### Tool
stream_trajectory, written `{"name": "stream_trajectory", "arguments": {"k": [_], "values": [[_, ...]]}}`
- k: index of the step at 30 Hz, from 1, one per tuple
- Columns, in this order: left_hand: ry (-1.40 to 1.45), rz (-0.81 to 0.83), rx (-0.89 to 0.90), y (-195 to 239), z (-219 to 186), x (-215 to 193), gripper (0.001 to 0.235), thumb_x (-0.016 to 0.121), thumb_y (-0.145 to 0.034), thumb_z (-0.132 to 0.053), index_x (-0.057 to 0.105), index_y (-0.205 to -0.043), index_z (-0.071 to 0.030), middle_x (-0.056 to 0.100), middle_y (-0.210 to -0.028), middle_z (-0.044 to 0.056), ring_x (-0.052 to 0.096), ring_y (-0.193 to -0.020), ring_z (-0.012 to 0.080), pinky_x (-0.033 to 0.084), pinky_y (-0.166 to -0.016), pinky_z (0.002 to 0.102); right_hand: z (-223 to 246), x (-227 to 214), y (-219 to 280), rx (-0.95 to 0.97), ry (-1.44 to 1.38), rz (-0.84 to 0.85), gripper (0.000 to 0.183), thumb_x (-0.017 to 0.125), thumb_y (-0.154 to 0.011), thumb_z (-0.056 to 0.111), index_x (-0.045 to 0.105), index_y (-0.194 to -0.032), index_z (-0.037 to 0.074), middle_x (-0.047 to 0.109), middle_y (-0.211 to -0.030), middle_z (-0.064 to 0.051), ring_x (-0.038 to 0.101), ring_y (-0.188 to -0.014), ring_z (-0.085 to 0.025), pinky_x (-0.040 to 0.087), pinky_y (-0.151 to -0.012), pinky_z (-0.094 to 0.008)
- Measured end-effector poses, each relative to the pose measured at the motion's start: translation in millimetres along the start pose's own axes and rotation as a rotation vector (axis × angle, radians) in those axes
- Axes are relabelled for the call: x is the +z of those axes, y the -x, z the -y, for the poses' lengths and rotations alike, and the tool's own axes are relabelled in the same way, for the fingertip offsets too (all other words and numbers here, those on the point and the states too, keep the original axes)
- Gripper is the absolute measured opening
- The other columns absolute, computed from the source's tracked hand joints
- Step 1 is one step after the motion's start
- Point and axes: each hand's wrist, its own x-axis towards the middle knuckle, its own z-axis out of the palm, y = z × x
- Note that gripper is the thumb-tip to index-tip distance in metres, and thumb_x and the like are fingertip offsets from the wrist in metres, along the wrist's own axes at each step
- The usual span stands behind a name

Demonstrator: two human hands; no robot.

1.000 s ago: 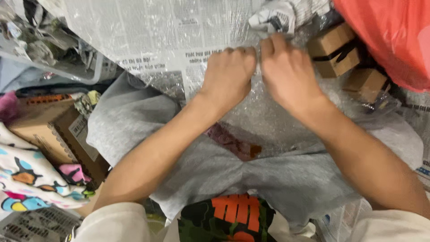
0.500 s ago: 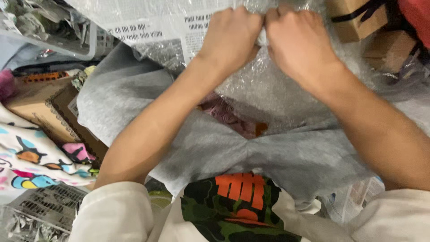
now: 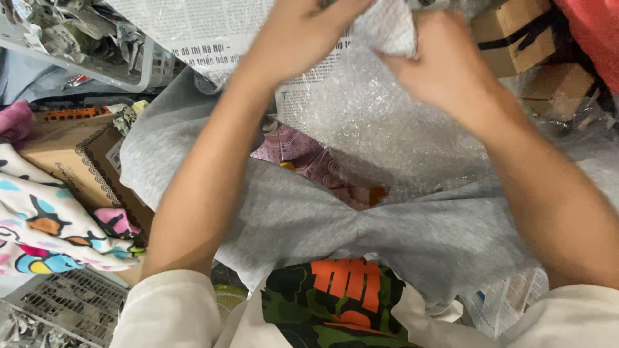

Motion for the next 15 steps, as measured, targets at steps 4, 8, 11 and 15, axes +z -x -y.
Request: {"name": "stream_trajectory", "arguments": {"k": [4, 8, 11, 15], "values": [[0.390, -0.029, 0.136, 0.5, -1.0, 23.1, 0.042, 0.046, -0.112, -0.043, 0.065, -0.118, -0.006, 0.070, -0.110, 0.002, 0.067, -0.105, 0.0136, 0.051, -0.099, 0.030, 13.4, 7.1, 0.3, -0.028, -0.128, -0.005, 0.026, 0.077, -0.095, 0.017, 0.073, -0.113, -0.003, 0.072, -0.084, -0.016, 0.072, -0.072, -0.025, 0.055, -0.064, -0.040], [0.426, -0.140, 0.201, 2.0, -15.5, 19.7, 0.038, 0.045, -0.117, -0.043, 0.052, -0.135, -0.011, 0.066, -0.126, 0.001, 0.063, -0.121, 0.0145, 0.048, -0.110, 0.030, 20.7, 0.7, -1.1, 0.193, -0.312, 0.063, 0.021, 0.073, -0.098, 0.021, 0.071, -0.105, 0.002, 0.067, -0.067, -0.008, 0.065, -0.054, -0.015, 0.051, -0.051, -0.034], [0.205, -0.246, 0.425, 6.2, -33.6, 6.0, 0.030, 0.063, -0.113, -0.025, 0.052, -0.135, -0.008, 0.063, -0.127, 0.004, 0.060, -0.120, 0.0170, 0.049, -0.108, 0.031, 21.2, -9.1, -5.9, 0.169, -0.482, 0.063, 0.017, 0.072, -0.099, 0.021, 0.069, -0.101, 0.004, 0.065, -0.070, -0.003, 0.060, -0.053, -0.010, 0.049, -0.047, -0.029], [-0.076, -0.249, 0.342, 15.7, -49.6, -8.0, 0.016, 0.079, -0.098, -0.009, 0.071, -0.112, -0.006, 0.071, -0.104, 0.003, 0.066, -0.093, 0.0152, 0.053, -0.088, 0.031, 20.4, -14.4, -3.0, 0.217, -0.539, 0.128, 0.018, 0.071, -0.098, 0.023, 0.067, -0.098, 0.006, 0.064, -0.070, -0.002, 0.058, -0.051, -0.010, 0.048, -0.044, -0.027]]}}
